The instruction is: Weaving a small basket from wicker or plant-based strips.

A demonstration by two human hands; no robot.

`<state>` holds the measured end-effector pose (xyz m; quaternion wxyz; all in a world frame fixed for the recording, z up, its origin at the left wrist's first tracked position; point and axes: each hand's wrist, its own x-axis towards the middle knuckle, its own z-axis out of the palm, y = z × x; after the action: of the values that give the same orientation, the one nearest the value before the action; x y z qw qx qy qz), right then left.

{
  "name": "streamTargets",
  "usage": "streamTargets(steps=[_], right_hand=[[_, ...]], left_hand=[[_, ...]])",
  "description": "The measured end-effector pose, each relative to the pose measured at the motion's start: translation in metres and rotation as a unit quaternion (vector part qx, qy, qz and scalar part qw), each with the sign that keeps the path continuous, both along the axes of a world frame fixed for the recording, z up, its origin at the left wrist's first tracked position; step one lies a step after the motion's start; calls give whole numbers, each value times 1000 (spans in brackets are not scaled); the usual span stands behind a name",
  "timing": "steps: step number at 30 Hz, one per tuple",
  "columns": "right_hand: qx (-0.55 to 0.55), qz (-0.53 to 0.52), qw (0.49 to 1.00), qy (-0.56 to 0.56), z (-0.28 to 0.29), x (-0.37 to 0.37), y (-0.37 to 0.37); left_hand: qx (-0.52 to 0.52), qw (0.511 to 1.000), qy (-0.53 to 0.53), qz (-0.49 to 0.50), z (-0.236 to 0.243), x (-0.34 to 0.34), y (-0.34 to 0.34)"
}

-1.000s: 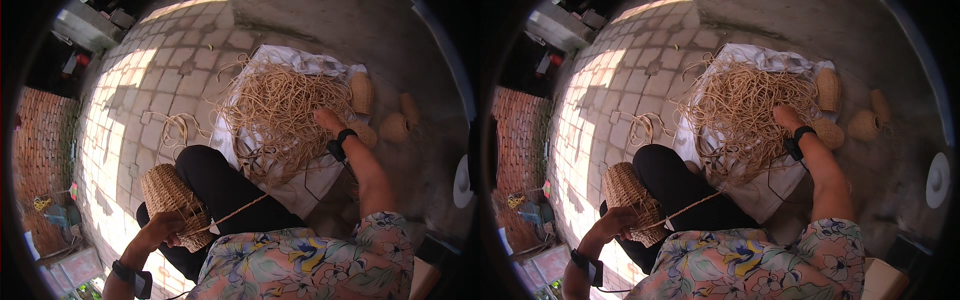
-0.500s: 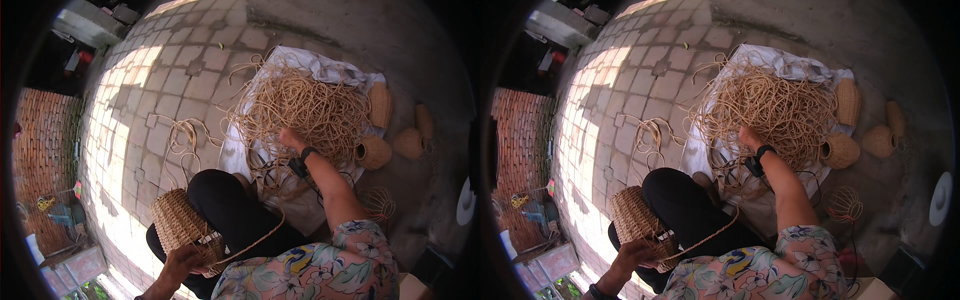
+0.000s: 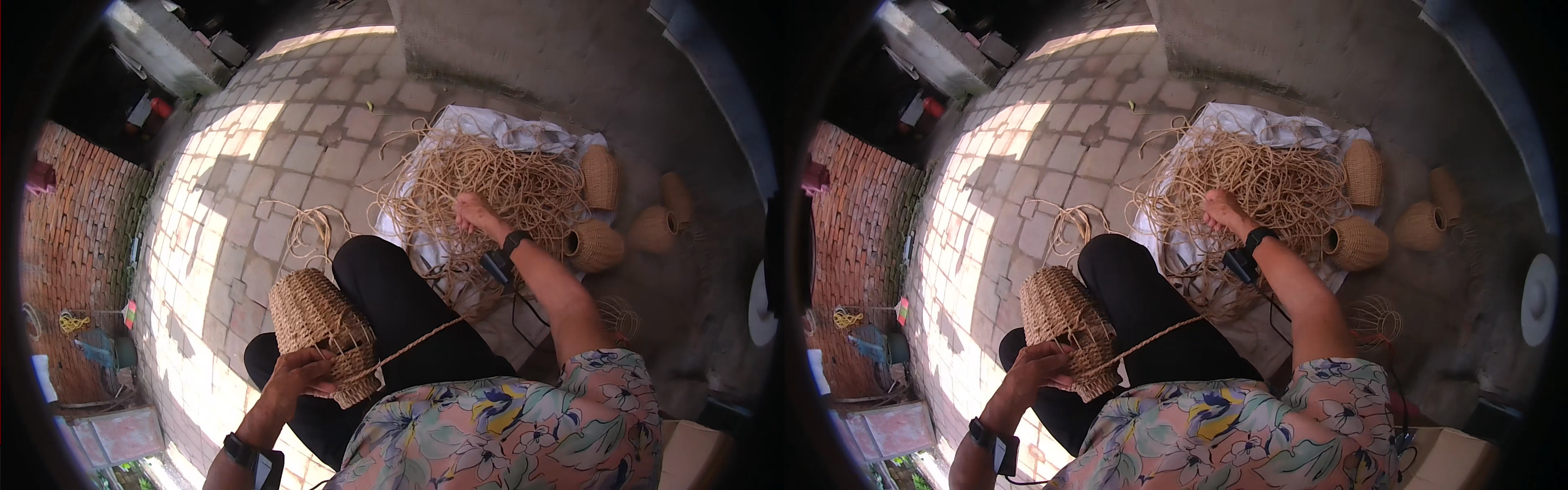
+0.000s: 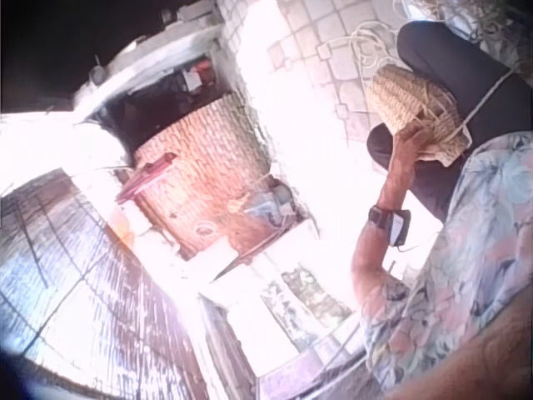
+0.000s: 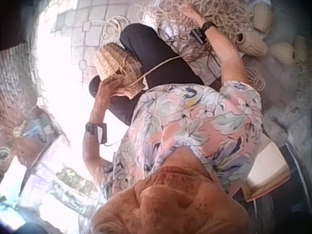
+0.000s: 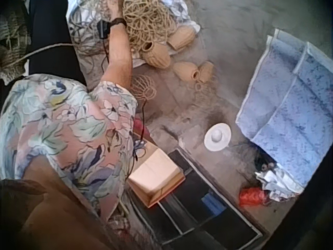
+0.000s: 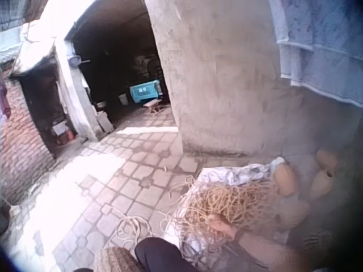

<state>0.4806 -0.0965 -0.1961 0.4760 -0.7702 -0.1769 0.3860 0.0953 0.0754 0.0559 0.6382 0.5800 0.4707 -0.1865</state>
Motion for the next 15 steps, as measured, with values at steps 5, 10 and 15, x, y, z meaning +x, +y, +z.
streamTargets(steps=[5, 10, 15], right_hand=[[210, 30, 960, -185, 240, 35, 16], [324, 114, 865, -367, 375, -6, 15], [340, 301, 797, -399, 375, -81, 54]], left_hand=[[-11, 996, -88, 28, -22, -29, 5], [180, 973, -141, -32, -4, -43, 11], [373, 847, -372, 70, 72, -10, 13]])
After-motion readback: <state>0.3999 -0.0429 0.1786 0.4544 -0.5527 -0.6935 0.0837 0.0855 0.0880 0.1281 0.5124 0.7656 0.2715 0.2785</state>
